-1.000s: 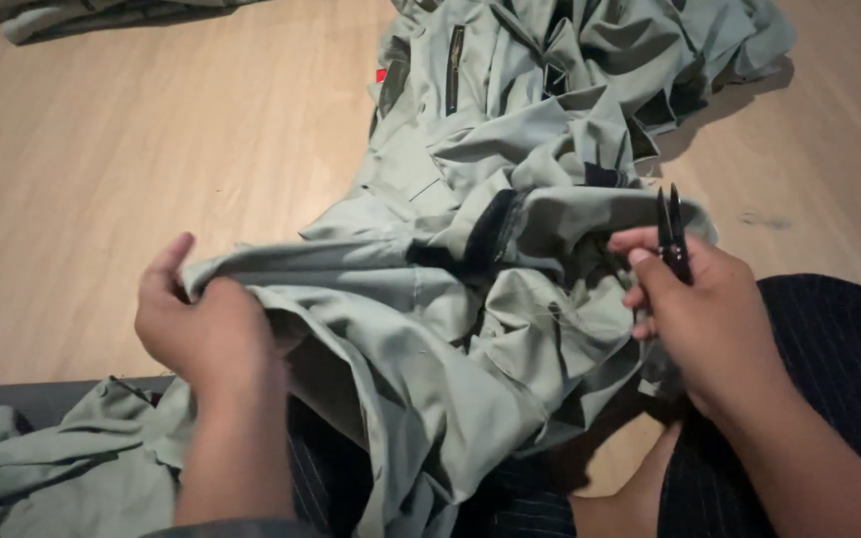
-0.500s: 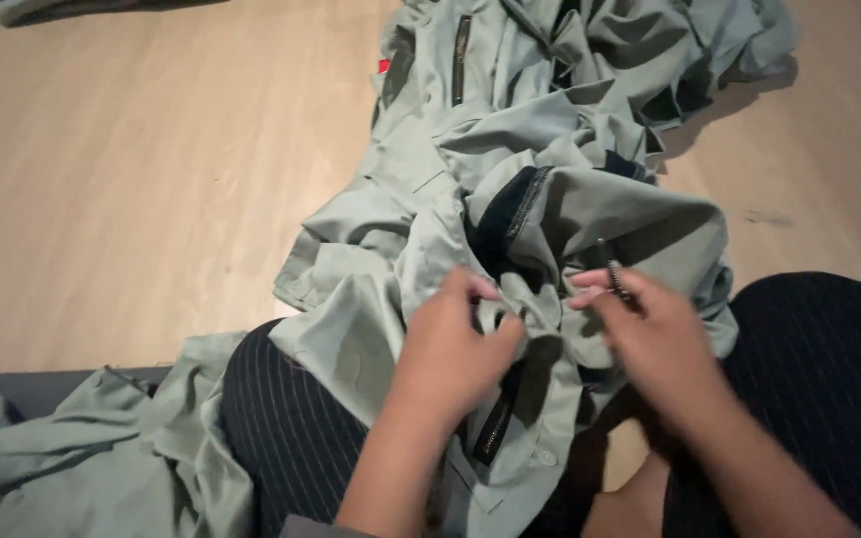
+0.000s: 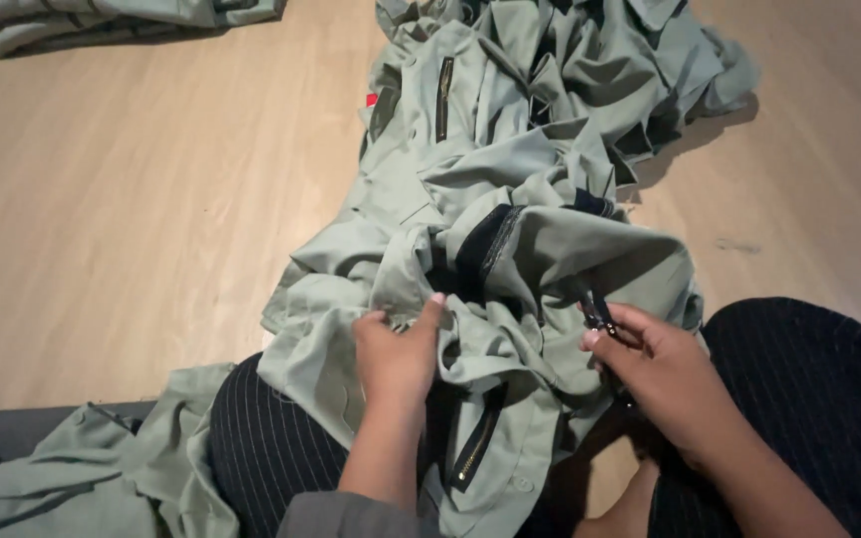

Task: Using thread snips to cut off loose threads from a finished garment as part of quality control.

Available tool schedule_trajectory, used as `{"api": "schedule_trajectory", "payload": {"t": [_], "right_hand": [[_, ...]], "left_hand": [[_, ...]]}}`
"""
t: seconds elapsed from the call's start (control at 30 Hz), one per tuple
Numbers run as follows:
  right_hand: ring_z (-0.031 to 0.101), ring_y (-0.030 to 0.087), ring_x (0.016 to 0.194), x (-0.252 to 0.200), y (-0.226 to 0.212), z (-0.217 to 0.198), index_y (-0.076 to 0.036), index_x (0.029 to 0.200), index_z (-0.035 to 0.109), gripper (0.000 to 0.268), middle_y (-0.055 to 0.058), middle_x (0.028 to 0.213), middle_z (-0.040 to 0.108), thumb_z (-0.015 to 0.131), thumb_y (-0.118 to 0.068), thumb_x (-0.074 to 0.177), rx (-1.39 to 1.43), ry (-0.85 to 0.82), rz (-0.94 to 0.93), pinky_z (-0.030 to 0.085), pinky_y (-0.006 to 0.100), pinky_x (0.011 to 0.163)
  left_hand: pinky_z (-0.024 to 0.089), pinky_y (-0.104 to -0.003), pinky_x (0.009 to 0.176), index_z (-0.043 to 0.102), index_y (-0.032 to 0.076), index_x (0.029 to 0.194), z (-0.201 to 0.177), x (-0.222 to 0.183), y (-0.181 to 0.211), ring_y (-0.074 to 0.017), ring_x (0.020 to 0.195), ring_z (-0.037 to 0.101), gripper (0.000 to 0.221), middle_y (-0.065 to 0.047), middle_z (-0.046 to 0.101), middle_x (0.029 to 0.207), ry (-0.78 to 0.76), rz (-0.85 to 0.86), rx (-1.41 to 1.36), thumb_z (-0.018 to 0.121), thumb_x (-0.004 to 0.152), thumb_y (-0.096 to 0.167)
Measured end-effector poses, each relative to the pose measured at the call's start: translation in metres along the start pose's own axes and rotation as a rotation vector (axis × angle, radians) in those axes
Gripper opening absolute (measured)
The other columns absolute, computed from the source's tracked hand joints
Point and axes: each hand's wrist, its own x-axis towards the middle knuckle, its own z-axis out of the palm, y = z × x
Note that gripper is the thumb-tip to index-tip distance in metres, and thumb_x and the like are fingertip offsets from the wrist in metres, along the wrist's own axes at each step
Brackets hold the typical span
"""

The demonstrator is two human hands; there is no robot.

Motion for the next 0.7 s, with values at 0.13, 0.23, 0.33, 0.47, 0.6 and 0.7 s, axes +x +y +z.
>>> {"api": "schedule_trajectory", "payload": {"t": [0.13, 0.23, 0.33, 0.47, 0.6, 0.7], "right_hand": [[0.067, 0.013, 0.101, 0.011, 0.009, -0.012, -0.016, 0.133, 0.074, 0.042, 0.001, 0.115, 0.075, 0.074, -0.018, 0.09, -0.039, 0.106, -0.11, 0.049, 0.028, 0.093], [0.062, 0.015, 0.094, 0.02, 0.018, -0.02, -0.015, 0.132, 0.074, 0.041, 0.002, 0.108, 0.068, 0.078, -0.022, 0.092, -0.096, 0.287, -0.239, 0.047, 0.031, 0.088], [0.058, 0.017, 0.088, 0.03, 0.027, -0.029, -0.014, 0.132, 0.073, 0.04, 0.003, 0.102, 0.061, 0.082, -0.025, 0.094, -0.152, 0.464, -0.372, 0.045, 0.033, 0.083], [0.053, 0.018, 0.081, 0.047, 0.034, -0.035, -0.014, 0.132, 0.073, 0.041, 0.004, 0.095, 0.054, 0.086, -0.028, 0.096, -0.205, 0.633, -0.513, 0.043, 0.035, 0.078], [0.06, 0.024, 0.094, 0.076, 0.032, -0.033, -0.016, 0.134, 0.076, 0.053, 0.01, 0.107, 0.065, 0.091, -0.025, 0.084, -0.476, 0.641, -0.717, 0.049, 0.038, 0.079], [0.062, 0.024, 0.092, 0.075, 0.03, -0.031, -0.015, 0.133, 0.077, 0.048, 0.012, 0.109, 0.069, 0.088, -0.022, 0.087, -0.519, 0.633, -0.77, 0.049, 0.038, 0.079]], "left_hand": [[0.047, -0.039, 0.107, 0.045, 0.014, 0.146, -0.002, 0.005, 0.005, -0.0273, 0.13, 0.057, 0.085, -0.01, 0.053, 0.146, 0.035, -0.066, -0.307, 0.081, 0.074, 0.041], [0.049, -0.036, 0.102, 0.048, 0.015, 0.143, -0.012, 0.002, 0.008, -0.0248, 0.122, 0.061, 0.076, -0.01, 0.058, 0.139, 0.051, -0.069, -0.397, 0.079, 0.076, 0.033], [0.051, -0.033, 0.097, 0.05, 0.017, 0.141, -0.022, -0.001, 0.01, -0.0222, 0.114, 0.065, 0.068, -0.009, 0.063, 0.131, 0.07, -0.073, -0.491, 0.077, 0.078, 0.025], [0.053, -0.03, 0.092, 0.053, 0.019, 0.138, -0.035, -0.006, 0.013, -0.0196, 0.106, 0.069, 0.062, -0.009, 0.069, 0.124, 0.098, -0.078, -0.591, 0.075, 0.081, 0.017], [0.053, -0.031, 0.093, 0.053, 0.022, 0.137, -0.044, -0.012, 0.02, -0.0199, 0.108, 0.067, 0.057, -0.009, 0.066, 0.127, 0.062, -0.073, -0.536, 0.072, 0.084, 0.018], [0.052, -0.031, 0.094, 0.053, 0.023, 0.137, -0.052, -0.013, 0.022, -0.02, 0.11, 0.066, 0.056, -0.008, 0.064, 0.129, 0.065, -0.071, -0.519, 0.072, 0.084, 0.019]]}}
